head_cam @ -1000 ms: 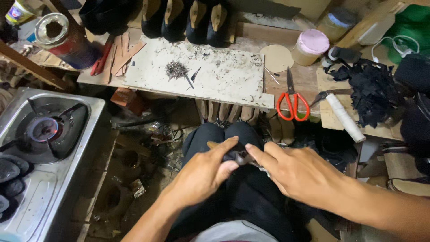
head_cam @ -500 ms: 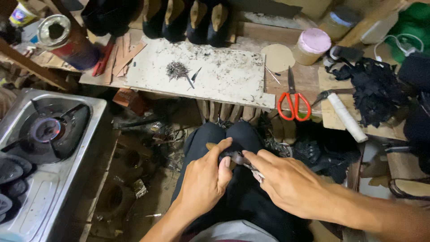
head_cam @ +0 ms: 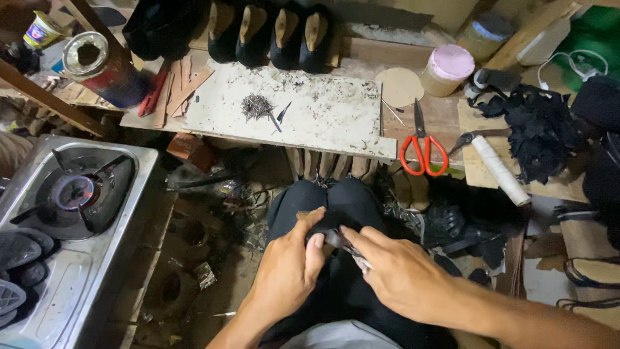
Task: The person sits with a shoe upper and last on their lap, uses pincers to pull and grip the upper material, hammers the shoe, trims excess material with shears, and fits the upper over the wooden last, at one point reaching to the shelf to take a last. The finished shoe is placed on the shelf with other completed shoes.
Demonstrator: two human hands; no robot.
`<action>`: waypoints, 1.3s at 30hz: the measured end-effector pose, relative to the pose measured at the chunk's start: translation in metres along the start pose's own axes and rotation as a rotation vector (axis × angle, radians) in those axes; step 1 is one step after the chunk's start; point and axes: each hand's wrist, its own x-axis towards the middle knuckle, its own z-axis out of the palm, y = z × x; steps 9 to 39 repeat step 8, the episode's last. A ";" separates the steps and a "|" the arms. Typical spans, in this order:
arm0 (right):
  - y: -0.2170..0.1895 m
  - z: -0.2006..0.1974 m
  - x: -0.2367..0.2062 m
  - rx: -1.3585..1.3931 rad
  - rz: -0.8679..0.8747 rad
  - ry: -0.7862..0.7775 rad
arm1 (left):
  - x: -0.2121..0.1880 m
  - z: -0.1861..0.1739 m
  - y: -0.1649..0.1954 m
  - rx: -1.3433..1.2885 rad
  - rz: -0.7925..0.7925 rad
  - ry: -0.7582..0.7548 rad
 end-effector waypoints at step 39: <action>0.014 0.042 -0.004 -0.308 -0.024 0.096 | -0.005 -0.006 0.002 -0.026 -0.154 -0.093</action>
